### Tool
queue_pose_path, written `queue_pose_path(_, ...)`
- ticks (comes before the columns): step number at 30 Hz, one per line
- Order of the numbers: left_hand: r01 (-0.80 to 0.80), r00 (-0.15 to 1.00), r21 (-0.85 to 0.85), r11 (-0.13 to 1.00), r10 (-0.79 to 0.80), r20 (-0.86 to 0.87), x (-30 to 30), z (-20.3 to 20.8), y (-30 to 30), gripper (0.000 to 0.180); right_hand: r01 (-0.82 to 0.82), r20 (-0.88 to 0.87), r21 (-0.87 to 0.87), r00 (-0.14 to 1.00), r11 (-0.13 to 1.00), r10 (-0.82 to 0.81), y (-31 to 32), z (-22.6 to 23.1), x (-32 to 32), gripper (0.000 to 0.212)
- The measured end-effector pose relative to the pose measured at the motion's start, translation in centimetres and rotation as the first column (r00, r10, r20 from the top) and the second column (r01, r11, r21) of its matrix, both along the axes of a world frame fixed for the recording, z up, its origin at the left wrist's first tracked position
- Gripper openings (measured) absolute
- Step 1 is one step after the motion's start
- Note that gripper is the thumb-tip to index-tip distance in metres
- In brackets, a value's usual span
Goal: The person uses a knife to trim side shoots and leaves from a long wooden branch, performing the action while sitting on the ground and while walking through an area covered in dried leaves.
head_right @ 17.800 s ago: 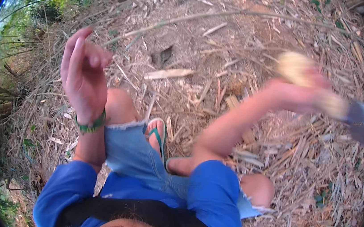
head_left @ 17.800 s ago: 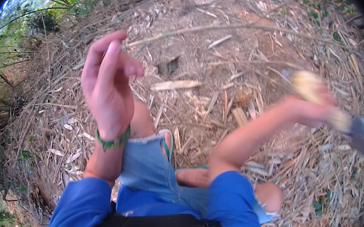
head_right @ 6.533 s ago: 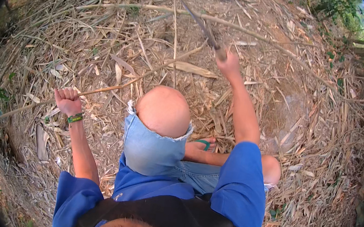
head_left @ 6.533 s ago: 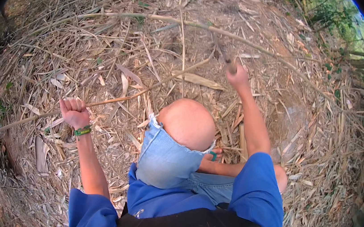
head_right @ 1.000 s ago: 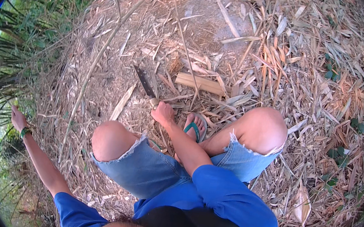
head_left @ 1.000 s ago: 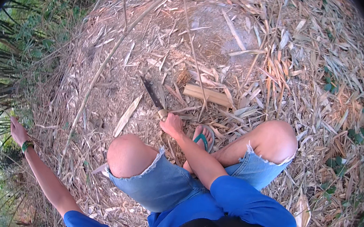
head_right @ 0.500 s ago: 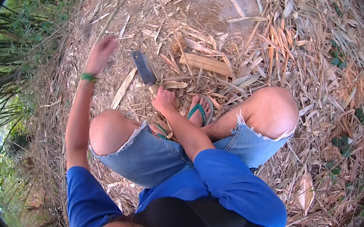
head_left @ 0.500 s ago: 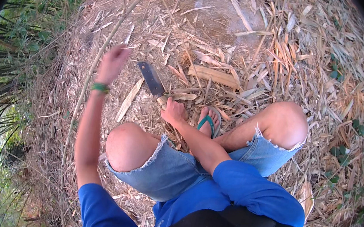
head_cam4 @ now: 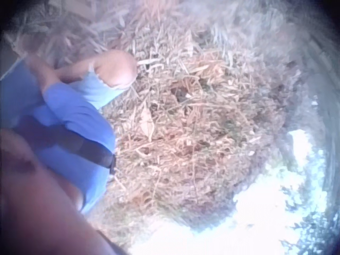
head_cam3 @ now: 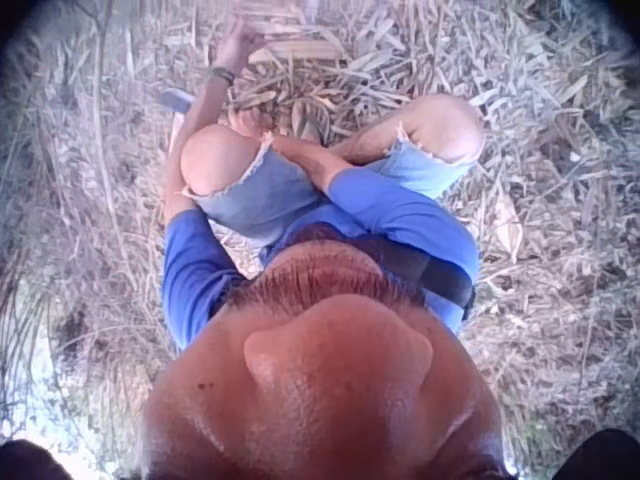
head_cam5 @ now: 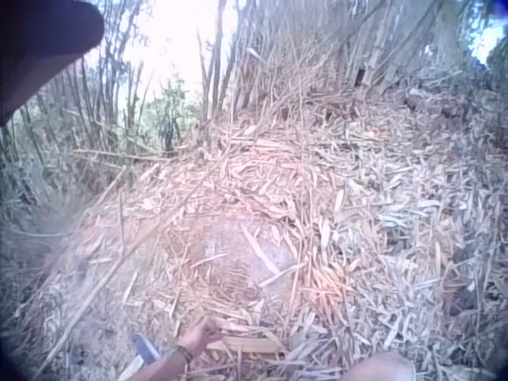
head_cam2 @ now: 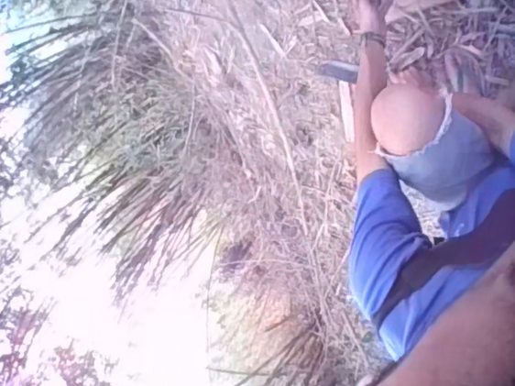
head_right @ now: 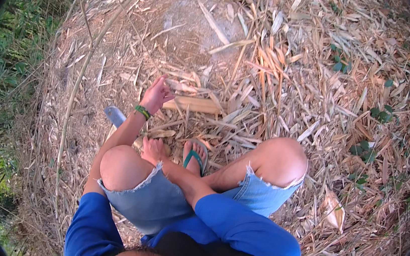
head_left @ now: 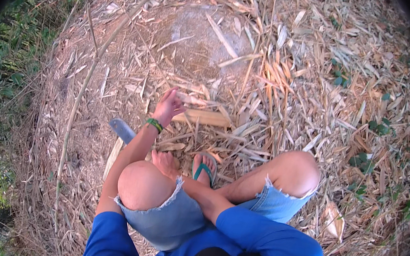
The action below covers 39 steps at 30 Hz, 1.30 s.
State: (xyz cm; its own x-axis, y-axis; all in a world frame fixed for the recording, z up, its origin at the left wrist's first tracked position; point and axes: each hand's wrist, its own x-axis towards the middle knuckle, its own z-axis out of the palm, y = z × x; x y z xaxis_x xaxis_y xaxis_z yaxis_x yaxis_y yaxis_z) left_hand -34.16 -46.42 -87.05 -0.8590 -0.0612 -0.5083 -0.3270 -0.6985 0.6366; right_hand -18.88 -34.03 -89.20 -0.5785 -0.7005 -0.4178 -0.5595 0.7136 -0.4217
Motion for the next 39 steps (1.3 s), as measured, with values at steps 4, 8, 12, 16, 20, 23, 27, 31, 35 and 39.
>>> queue_pose_path(4, -0.082, 0.987, -0.292, 0.953, 0.118, 0.107, -1.5, 1.0, 1.8, 0.042, 0.035, -0.063, 0.018, 0.997, 0.999, -0.034, 1.5, -0.6, -0.6, 0.056)
queue_pose_path(8, 0.029, 0.981, -0.37, 0.929, 0.044, 0.188, 0.2, -1.7, 0.3, 0.08, 0.068, -0.044, -0.056, 0.997, 0.996, -0.07, -0.4, 2.7, -0.7, 0.044)
queue_pose_path(12, -0.033, 0.999, 0.002, 0.999, 0.033, 0.036, -0.9, -2.2, 3.1, 0.088, 0.037, -0.099, -0.09, 0.994, 0.995, -0.046, 0.4, 0.9, 0.3, 0.043)
queue_pose_path(16, -0.158, 0.986, 0.076, 0.984, 0.161, -0.035, -2.2, -0.8, 3.2, 0.053, 0.004, -0.089, -0.053, 0.996, 0.999, -0.009, 0.7, 0.0, 0.4, 0.045)
queue_pose_path(20, -0.473, 0.879, -0.323, 0.82, 0.418, -0.229, -2.4, 7.2, 2.6, 0.031, -0.016, -0.081, -0.042, 0.997, 0.999, 0.013, 0.6, -1.2, 0.1, 0.047)
queue_pose_path(23, -0.548, 0.825, -0.607, 0.576, 0.255, -0.504, -1.4, 13.4, -1.4, 0.027, -0.029, -0.111, -0.03, 0.994, 0.999, 0.025, 1.3, -2.5, 0.1, 0.049)
queue_pose_path(27, -0.684, 0.73, -0.679, 0.267, 0.24, -0.64, 5.7, 18.8, -10.8, 0.032, -0.026, -0.036, 0.014, 0.999, 1.0, 0.027, 1.2, -1.6, -0.1, 0.057)
queue_pose_path(31, -0.531, 0.757, -0.822, -0.208, 0.321, -0.57, 18.2, 20.2, -23.1, 0.033, -0.007, -0.012, 0.093, 1.0, 0.996, 0.008, 1.4, -1.0, -0.7, 0.064)
queue_pose_path(35, 0.577, 0.551, -0.684, -0.446, 0.831, -0.077, 41.3, 19.1, -35.8, 0.055, -0.039, -0.124, -0.059, 0.992, 0.997, 0.031, -0.2, -0.6, 0.6, 0.039)
queue_pose_path(39, 0.656, 0.461, -0.591, -0.47, 0.869, -0.18, 46.3, 13.5, -30.3, 0.073, -0.004, -0.035, -0.031, 0.999, 0.999, 0.003, 0.1, 0.9, -0.4, 0.049)
